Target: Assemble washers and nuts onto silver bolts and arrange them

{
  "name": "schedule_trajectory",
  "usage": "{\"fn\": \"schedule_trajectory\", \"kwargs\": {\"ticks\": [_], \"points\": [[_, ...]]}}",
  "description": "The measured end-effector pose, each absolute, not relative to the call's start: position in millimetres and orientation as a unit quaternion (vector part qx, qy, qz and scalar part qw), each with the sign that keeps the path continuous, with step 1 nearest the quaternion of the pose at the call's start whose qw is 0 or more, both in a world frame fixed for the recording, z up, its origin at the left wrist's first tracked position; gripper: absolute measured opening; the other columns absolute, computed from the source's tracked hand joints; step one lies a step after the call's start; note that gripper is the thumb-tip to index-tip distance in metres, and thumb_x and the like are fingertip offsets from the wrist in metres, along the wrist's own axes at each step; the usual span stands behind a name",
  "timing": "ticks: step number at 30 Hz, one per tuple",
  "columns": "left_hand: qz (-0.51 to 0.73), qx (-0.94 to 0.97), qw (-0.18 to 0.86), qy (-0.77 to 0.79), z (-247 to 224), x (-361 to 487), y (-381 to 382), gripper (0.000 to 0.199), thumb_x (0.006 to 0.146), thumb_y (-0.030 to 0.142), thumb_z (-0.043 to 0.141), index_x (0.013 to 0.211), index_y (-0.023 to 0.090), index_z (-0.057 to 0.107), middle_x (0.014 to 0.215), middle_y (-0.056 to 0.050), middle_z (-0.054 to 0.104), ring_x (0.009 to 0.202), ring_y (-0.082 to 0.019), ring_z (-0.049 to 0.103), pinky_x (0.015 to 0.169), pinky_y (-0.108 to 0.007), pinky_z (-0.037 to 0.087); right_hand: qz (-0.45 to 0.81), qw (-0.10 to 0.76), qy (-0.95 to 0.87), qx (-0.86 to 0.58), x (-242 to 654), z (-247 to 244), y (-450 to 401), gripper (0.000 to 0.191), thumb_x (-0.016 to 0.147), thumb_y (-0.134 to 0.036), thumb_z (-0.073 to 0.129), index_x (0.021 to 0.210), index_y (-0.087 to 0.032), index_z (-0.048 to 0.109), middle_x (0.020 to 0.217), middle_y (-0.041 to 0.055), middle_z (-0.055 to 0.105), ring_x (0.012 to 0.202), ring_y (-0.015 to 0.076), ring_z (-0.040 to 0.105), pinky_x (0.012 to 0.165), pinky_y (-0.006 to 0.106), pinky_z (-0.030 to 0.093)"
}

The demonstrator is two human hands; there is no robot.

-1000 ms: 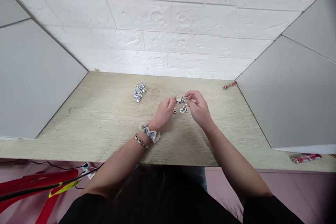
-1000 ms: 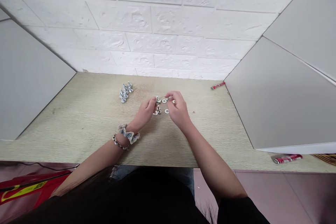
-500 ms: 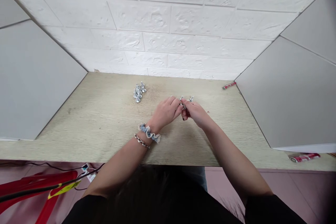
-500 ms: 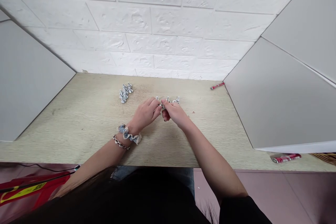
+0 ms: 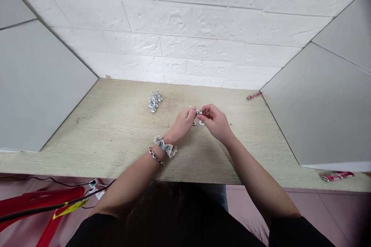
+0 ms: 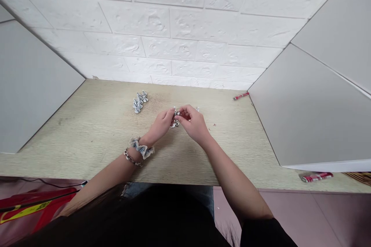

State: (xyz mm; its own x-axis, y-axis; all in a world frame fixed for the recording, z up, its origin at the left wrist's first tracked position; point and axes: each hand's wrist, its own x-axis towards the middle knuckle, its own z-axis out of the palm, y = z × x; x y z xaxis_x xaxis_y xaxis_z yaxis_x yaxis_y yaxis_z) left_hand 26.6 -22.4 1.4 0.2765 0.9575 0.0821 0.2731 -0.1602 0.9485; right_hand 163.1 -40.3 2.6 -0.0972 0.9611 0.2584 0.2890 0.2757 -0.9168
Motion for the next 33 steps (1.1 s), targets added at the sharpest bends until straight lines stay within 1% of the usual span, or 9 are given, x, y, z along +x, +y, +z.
{"fn": "schedule_trajectory", "kwargs": {"ticks": [2, 4, 8, 10, 11, 15, 21, 27, 33], "points": [[0.369, 0.62, 0.515, 0.463, -1.7, 28.0, -20.0, 0.039, 0.088, 0.041, 0.026, 0.059, 0.018, 0.037, 0.052, 0.003, 0.038, 0.049, -0.01, 0.038, 0.05, -0.025, 0.031, 0.32, 0.474, -0.679, -0.46, 163.0, 2.6, -40.1, 0.008, 0.074, -0.02, 0.054, 0.083, -0.02, 0.055, 0.079, 0.001, 0.055, 0.07, 0.0121, 0.051, 0.061, 0.026, 0.042], [0.365, 0.602, 0.539, 0.462, -5.1, 28.7, -18.0, 0.039, 0.088, 0.041, 0.026, 0.058, 0.018, 0.036, 0.051, 0.003, 0.036, 0.048, -0.01, 0.037, 0.049, -0.024, 0.031, 0.286, 0.488, -0.694, -0.446, 163.1, 2.7, -39.7, 0.013, 0.073, -0.013, 0.048, 0.081, -0.02, 0.056, 0.089, 0.0036, 0.055, 0.081, 0.0142, 0.052, 0.063, 0.026, 0.042], [0.387, 0.641, 0.446, 0.491, -7.2, 27.4, -18.2, 0.039, 0.089, 0.042, 0.025, 0.058, 0.018, 0.033, 0.053, 0.003, 0.037, 0.051, -0.01, 0.037, 0.052, -0.025, 0.03, 0.327, 0.521, -0.612, -0.498, 165.4, 3.6, -37.5, 0.021, 0.068, -0.013, 0.047, 0.086, -0.021, 0.052, 0.091, 0.0031, 0.055, 0.079, 0.0136, 0.051, 0.059, 0.024, 0.041], [0.392, 0.694, 0.355, 0.488, -4.6, 25.5, -20.5, 0.038, 0.09, 0.039, 0.025, 0.06, 0.018, 0.034, 0.056, 0.002, 0.04, 0.055, -0.011, 0.038, 0.055, -0.026, 0.031, 0.402, 0.5, -0.557, -0.528, 166.9, 3.9, -35.5, 0.009, 0.073, -0.024, 0.048, 0.081, -0.02, 0.05, 0.082, 0.0015, 0.055, 0.067, 0.0115, 0.051, 0.054, 0.023, 0.039], [0.388, 0.726, 0.305, 0.479, -2.8, 24.3, -21.8, 0.036, 0.091, 0.037, 0.025, 0.062, 0.018, 0.036, 0.058, 0.002, 0.042, 0.057, -0.012, 0.04, 0.057, -0.026, 0.031, 0.443, 0.48, -0.538, -0.533, 167.6, 3.8, -34.5, 0.014, 0.077, -0.033, 0.046, 0.076, -0.019, 0.05, 0.075, 0.0013, 0.055, 0.061, 0.0107, 0.05, 0.051, 0.022, 0.037], [0.342, 0.834, 0.11, 0.419, 3.1, 18.5, -25.1, 0.028, 0.092, 0.031, 0.027, 0.073, 0.018, 0.044, 0.071, -0.003, 0.049, 0.069, -0.015, 0.045, 0.064, -0.027, 0.035, 0.563, 0.395, -0.505, -0.521, 167.6, 1.6, -32.4, 0.059, 0.078, -0.069, 0.028, 0.057, -0.017, 0.047, 0.051, 0.0016, 0.048, 0.045, 0.0093, 0.044, 0.043, 0.022, 0.03], [0.308, 0.878, -0.023, 0.366, 3.5, 12.9, -22.9, 0.033, 0.093, 0.033, 0.023, 0.083, 0.016, 0.049, 0.079, -0.006, 0.052, 0.076, -0.017, 0.048, 0.067, -0.028, 0.037, 0.617, 0.355, -0.497, -0.496, 164.5, 0.7, -36.7, 0.063, 0.073, -0.076, 0.03, 0.053, -0.018, 0.044, 0.046, 0.0007, 0.045, 0.041, 0.0093, 0.04, 0.042, 0.024, 0.029], [0.299, 0.883, -0.007, 0.361, 3.9, 15.2, -23.1, 0.03, 0.093, 0.031, 0.025, 0.082, 0.016, 0.048, 0.079, -0.005, 0.051, 0.076, -0.017, 0.047, 0.067, -0.028, 0.037, 0.621, 0.388, -0.49, -0.473, 162.2, 0.2, -38.0, 0.057, 0.076, -0.07, 0.036, 0.049, -0.02, 0.033, 0.042, -0.0038, 0.03, 0.041, 0.009, 0.033, 0.045, 0.025, 0.031], [0.348, 0.825, 0.174, 0.41, 1.5, 20.8, -23.5, 0.03, 0.093, 0.032, 0.026, 0.072, 0.018, 0.043, 0.07, -0.002, 0.049, 0.069, -0.014, 0.047, 0.066, -0.027, 0.037, 0.541, 0.437, -0.534, -0.481, 159.6, -0.7, -36.9, 0.049, 0.074, -0.066, 0.045, 0.061, -0.019, 0.041, 0.054, -0.0039, 0.037, 0.049, 0.0091, 0.038, 0.05, 0.025, 0.034]]}}
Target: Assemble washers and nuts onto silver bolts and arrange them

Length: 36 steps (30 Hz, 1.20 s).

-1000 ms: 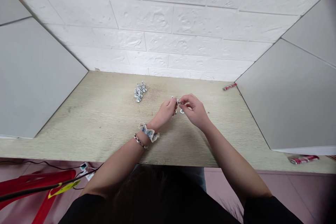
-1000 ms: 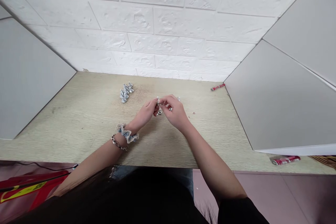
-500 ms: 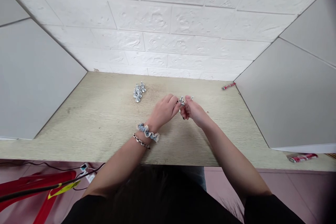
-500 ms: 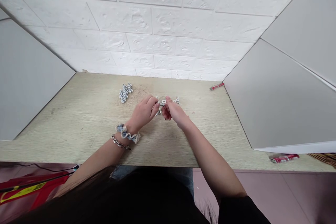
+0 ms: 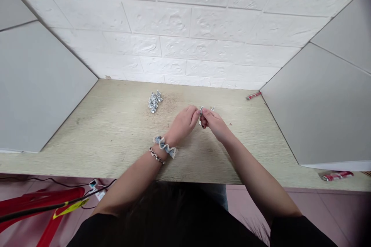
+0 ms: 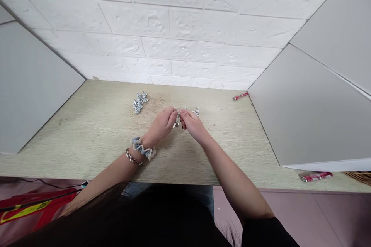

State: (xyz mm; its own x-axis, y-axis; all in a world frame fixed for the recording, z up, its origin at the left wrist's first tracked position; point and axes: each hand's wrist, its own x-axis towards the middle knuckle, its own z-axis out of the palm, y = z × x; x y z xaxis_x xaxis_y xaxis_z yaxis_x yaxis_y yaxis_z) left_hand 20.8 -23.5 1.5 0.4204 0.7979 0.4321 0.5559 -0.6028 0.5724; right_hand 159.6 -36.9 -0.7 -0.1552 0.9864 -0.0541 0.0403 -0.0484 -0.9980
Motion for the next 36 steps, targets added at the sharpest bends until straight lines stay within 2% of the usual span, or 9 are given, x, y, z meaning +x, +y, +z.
{"fn": "schedule_trajectory", "kwargs": {"ticks": [8, 12, 14, 18, 21, 24, 27, 29, 36], "points": [[0.366, 0.682, 0.422, 0.471, -1.2, 25.5, -21.4, 0.042, 0.091, 0.042, 0.023, 0.061, 0.018, 0.039, 0.054, 0.002, 0.043, 0.054, -0.011, 0.044, 0.056, -0.025, 0.036, 0.4, 0.478, -0.606, -0.495, 161.5, -3.7, -37.3, 0.025, 0.073, -0.041, 0.06, 0.082, -0.019, 0.052, 0.067, -0.0022, 0.05, 0.061, 0.0106, 0.046, 0.058, 0.025, 0.039], [0.36, 0.654, 0.462, 0.479, -4.4, 25.2, -18.8, 0.044, 0.09, 0.045, 0.023, 0.059, 0.018, 0.039, 0.052, 0.003, 0.042, 0.052, -0.011, 0.043, 0.054, -0.025, 0.035, 0.361, 0.485, -0.633, -0.483, 161.0, -3.8, -36.9, 0.016, 0.074, -0.029, 0.056, 0.088, -0.02, 0.057, 0.088, 0.003, 0.054, 0.073, 0.0126, 0.05, 0.062, 0.027, 0.044], [0.363, 0.648, 0.465, 0.481, -6.7, 25.1, -17.7, 0.043, 0.09, 0.045, 0.023, 0.059, 0.018, 0.039, 0.053, 0.003, 0.042, 0.052, -0.011, 0.043, 0.053, -0.025, 0.035, 0.369, 0.481, -0.63, -0.485, 159.8, -3.3, -36.8, 0.019, 0.073, -0.023, 0.053, 0.092, -0.021, 0.056, 0.097, 0.004, 0.052, 0.073, 0.012, 0.05, 0.061, 0.026, 0.044], [0.364, 0.646, 0.445, 0.502, -9.2, 25.5, -16.7, 0.042, 0.09, 0.044, 0.024, 0.06, 0.018, 0.039, 0.053, 0.003, 0.043, 0.053, -0.011, 0.042, 0.054, -0.025, 0.034, 0.414, 0.493, -0.579, -0.5, 158.4, -2.4, -36.2, 0.038, 0.066, -0.015, 0.049, 0.103, -0.022, 0.044, 0.106, 0.0038, 0.049, 0.067, 0.0086, 0.048, 0.056, 0.023, 0.04], [0.367, 0.664, 0.4, 0.514, -8.6, 26.0, -17.4, 0.041, 0.09, 0.041, 0.024, 0.06, 0.018, 0.039, 0.054, 0.002, 0.044, 0.056, -0.011, 0.043, 0.056, -0.026, 0.034, 0.433, 0.511, -0.54, -0.51, 159.9, -1.9, -34.7, 0.033, 0.068, -0.02, 0.05, 0.1, -0.023, 0.042, 0.102, 0.0018, 0.05, 0.063, 0.0077, 0.047, 0.054, 0.022, 0.039], [0.372, 0.696, 0.353, 0.503, -7.1, 26.4, -19.8, 0.04, 0.092, 0.04, 0.023, 0.061, 0.019, 0.038, 0.056, 0.001, 0.045, 0.058, -0.012, 0.043, 0.057, -0.026, 0.034, 0.442, 0.498, -0.517, -0.538, 162.5, -0.1, -34.1, 0.017, 0.077, -0.037, 0.049, 0.082, -0.021, 0.044, 0.08, -0.0014, 0.052, 0.058, 0.0086, 0.047, 0.052, 0.023, 0.038], [0.375, 0.736, 0.295, 0.48, -5.8, 26.6, -22.9, 0.036, 0.092, 0.038, 0.024, 0.064, 0.019, 0.036, 0.061, 0.001, 0.046, 0.06, -0.012, 0.044, 0.06, -0.027, 0.034, 0.444, 0.436, -0.544, -0.562, 164.0, 2.2, -35.1, 0.046, 0.082, -0.057, 0.036, 0.058, -0.018, 0.043, 0.052, -0.0022, 0.044, 0.05, 0.0096, 0.043, 0.051, 0.024, 0.035], [0.371, 0.761, 0.257, 0.466, -5.4, 26.5, -24.3, 0.033, 0.092, 0.035, 0.025, 0.066, 0.019, 0.036, 0.063, 0.0, 0.046, 0.062, -0.013, 0.044, 0.061, -0.027, 0.035, 0.458, 0.393, -0.564, -0.564, 163.9, 2.7, -35.6, 0.058, 0.082, -0.064, 0.029, 0.048, -0.018, 0.04, 0.042, -0.0016, 0.039, 0.045, 0.0097, 0.041, 0.05, 0.025, 0.033], [0.347, 0.782, 0.222, 0.469, -5.0, 24.9, -24.1, 0.031, 0.093, 0.032, 0.026, 0.067, 0.019, 0.038, 0.063, 0.0, 0.045, 0.065, -0.014, 0.046, 0.064, -0.028, 0.035, 0.526, 0.405, -0.532, -0.527, 160.5, -1.3, -32.9, 0.054, 0.075, -0.067, 0.042, 0.055, -0.017, 0.046, 0.048, -0.0019, 0.046, 0.045, 0.0082, 0.042, 0.047, 0.023, 0.034]]}}
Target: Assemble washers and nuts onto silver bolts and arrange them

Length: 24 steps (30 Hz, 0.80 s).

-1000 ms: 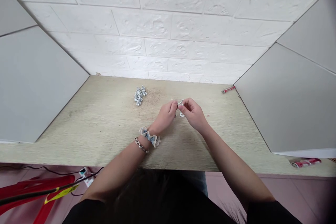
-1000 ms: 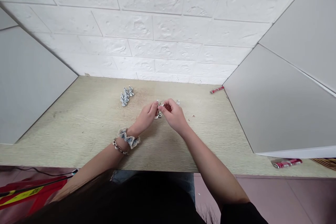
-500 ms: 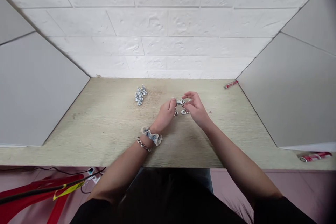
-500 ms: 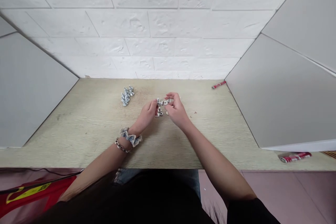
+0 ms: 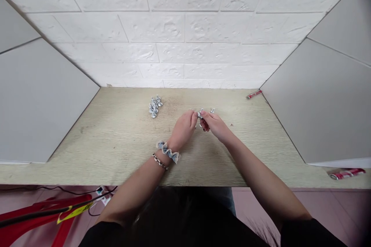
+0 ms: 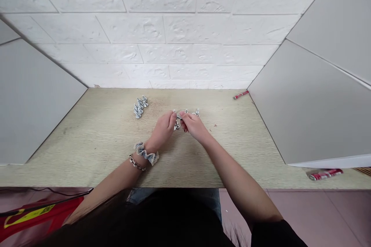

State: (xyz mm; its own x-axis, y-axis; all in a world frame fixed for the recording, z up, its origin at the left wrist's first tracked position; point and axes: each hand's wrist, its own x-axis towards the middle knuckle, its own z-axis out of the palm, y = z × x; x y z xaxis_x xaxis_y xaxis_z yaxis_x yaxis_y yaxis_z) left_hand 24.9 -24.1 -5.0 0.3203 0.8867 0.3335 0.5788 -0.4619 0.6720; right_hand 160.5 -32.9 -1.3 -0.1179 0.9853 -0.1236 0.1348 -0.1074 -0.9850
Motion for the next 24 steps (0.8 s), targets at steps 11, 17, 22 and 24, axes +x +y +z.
{"fn": "schedule_trajectory", "kwargs": {"ticks": [11, 17, 22, 24], "points": [[0.377, 0.633, 0.468, 0.489, -3.6, 26.9, -18.7, 0.036, 0.089, 0.038, 0.03, 0.06, 0.018, 0.037, 0.055, 0.002, 0.039, 0.052, -0.01, 0.038, 0.051, -0.024, 0.03, 0.459, 0.487, -0.544, -0.506, 159.0, -0.3, -37.4, 0.026, 0.068, -0.037, 0.066, 0.08, -0.017, 0.054, 0.066, -0.0017, 0.057, 0.059, 0.0097, 0.051, 0.057, 0.024, 0.041], [0.352, 0.401, 0.764, 0.364, 1.4, 26.5, -18.5, 0.025, 0.081, 0.035, 0.041, 0.064, 0.017, 0.037, 0.056, 0.005, 0.03, 0.043, -0.005, 0.03, 0.042, -0.019, 0.024, 0.288, 0.498, -0.677, -0.459, 158.2, 0.6, -40.8, 0.012, 0.075, -0.015, 0.054, 0.083, -0.021, 0.061, 0.084, 0.0015, 0.06, 0.073, 0.0121, 0.056, 0.067, 0.027, 0.045], [0.33, 0.362, 0.805, 0.335, 3.7, 27.1, -20.7, 0.021, 0.079, 0.029, 0.041, 0.064, 0.017, 0.036, 0.056, 0.005, 0.03, 0.043, -0.005, 0.03, 0.041, -0.018, 0.024, 0.24, 0.511, -0.701, -0.436, 157.3, 1.3, -43.1, 0.027, 0.073, -0.006, 0.042, 0.083, -0.022, 0.061, 0.094, 0.0037, 0.057, 0.087, 0.0145, 0.055, 0.067, 0.026, 0.044], [0.339, 0.372, 0.792, 0.345, 3.7, 28.2, -20.9, 0.023, 0.081, 0.032, 0.039, 0.064, 0.017, 0.036, 0.056, 0.005, 0.029, 0.043, -0.005, 0.03, 0.042, -0.019, 0.024, 0.261, 0.528, -0.664, -0.46, 157.7, 0.7, -43.4, 0.031, 0.071, -0.006, 0.043, 0.093, -0.022, 0.057, 0.096, 0.0038, 0.055, 0.087, 0.0147, 0.054, 0.064, 0.026, 0.043]]}}
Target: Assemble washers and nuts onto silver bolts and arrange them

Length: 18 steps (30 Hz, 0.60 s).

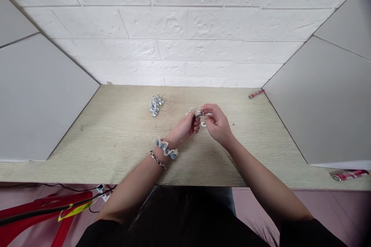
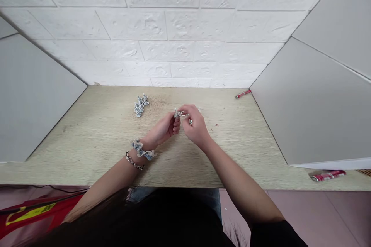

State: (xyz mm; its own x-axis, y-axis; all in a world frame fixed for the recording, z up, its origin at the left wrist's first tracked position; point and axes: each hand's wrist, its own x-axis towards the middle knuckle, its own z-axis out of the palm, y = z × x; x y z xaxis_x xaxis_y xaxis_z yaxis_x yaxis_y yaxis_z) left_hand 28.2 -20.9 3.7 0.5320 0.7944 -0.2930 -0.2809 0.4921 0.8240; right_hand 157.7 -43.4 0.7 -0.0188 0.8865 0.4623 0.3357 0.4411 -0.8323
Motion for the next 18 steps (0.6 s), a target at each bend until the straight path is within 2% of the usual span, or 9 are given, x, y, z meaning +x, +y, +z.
{"fn": "schedule_trajectory", "kwargs": {"ticks": [2, 4, 7, 10, 13, 18], "points": [[0.361, 0.404, 0.753, 0.373, 2.7, 29.3, -20.6, 0.025, 0.083, 0.034, 0.037, 0.064, 0.017, 0.037, 0.056, 0.005, 0.03, 0.044, -0.006, 0.031, 0.043, -0.02, 0.025, 0.295, 0.535, -0.615, -0.499, 158.7, 0.5, -43.0, 0.027, 0.073, -0.012, 0.045, 0.096, -0.022, 0.052, 0.088, 0.0024, 0.055, 0.078, 0.0138, 0.053, 0.061, 0.025, 0.042], [0.379, 0.461, 0.686, 0.416, 0.5, 30.1, -20.5, 0.029, 0.086, 0.036, 0.034, 0.064, 0.017, 0.037, 0.057, 0.004, 0.034, 0.046, -0.007, 0.033, 0.046, -0.021, 0.027, 0.338, 0.51, -0.585, -0.533, 159.7, 0.3, -42.1, 0.01, 0.08, -0.025, 0.045, 0.086, -0.02, 0.051, 0.073, 0.0, 0.052, 0.067, 0.0126, 0.05, 0.058, 0.025, 0.04], [0.381, 0.584, 0.541, 0.47, -4.2, 30.2, -21.6, 0.034, 0.089, 0.035, 0.029, 0.062, 0.017, 0.038, 0.057, 0.002, 0.039, 0.052, -0.009, 0.038, 0.054, -0.023, 0.031, 0.383, 0.431, -0.588, -0.567, 159.9, -0.9, -40.7, 0.041, 0.086, -0.049, 0.033, 0.063, -0.018, 0.045, 0.055, -0.0014, 0.045, 0.055, 0.0117, 0.044, 0.055, 0.025, 0.035], [0.367, 0.674, 0.429, 0.476, -7.2, 29.8, -23.7, 0.034, 0.09, 0.033, 0.03, 0.062, 0.018, 0.041, 0.059, 0.001, 0.044, 0.06, -0.011, 0.042, 0.063, -0.025, 0.032, 0.367, 0.39, -0.597, -0.597, 159.0, -2.4, -41.0, 0.052, 0.084, -0.06, 0.028, 0.054, -0.018, 0.037, 0.05, -0.0022, 0.039, 0.051, 0.0107, 0.039, 0.052, 0.025, 0.03], [0.346, 0.694, 0.427, 0.465, -6.5, 30.0, -25.2, 0.035, 0.091, 0.032, 0.028, 0.062, 0.018, 0.041, 0.059, 0.001, 0.045, 0.062, -0.012, 0.043, 0.064, -0.025, 0.033, 0.325, 0.392, -0.616, -0.601, 158.7, -1.0, -42.5, 0.05, 0.085, -0.058, 0.029, 0.056, -0.018, 0.037, 0.051, -0.0024, 0.039, 0.052, 0.0109, 0.039, 0.052, 0.025, 0.029], [0.34, 0.636, 0.531, 0.445, -3.4, 30.9, -26.5, 0.043, 0.092, 0.041, 0.02, 0.062, 0.017, 0.038, 0.057, 0.002, 0.041, 0.054, -0.01, 0.039, 0.056, -0.025, 0.032, 0.26, 0.379, -0.66, -0.594, 159.0, 5.1, -43.9, 0.039, 0.087, -0.048, 0.034, 0.062, -0.019, 0.041, 0.058, -0.0021, 0.046, 0.057, 0.0119, 0.044, 0.056, 0.024, 0.032]]}}
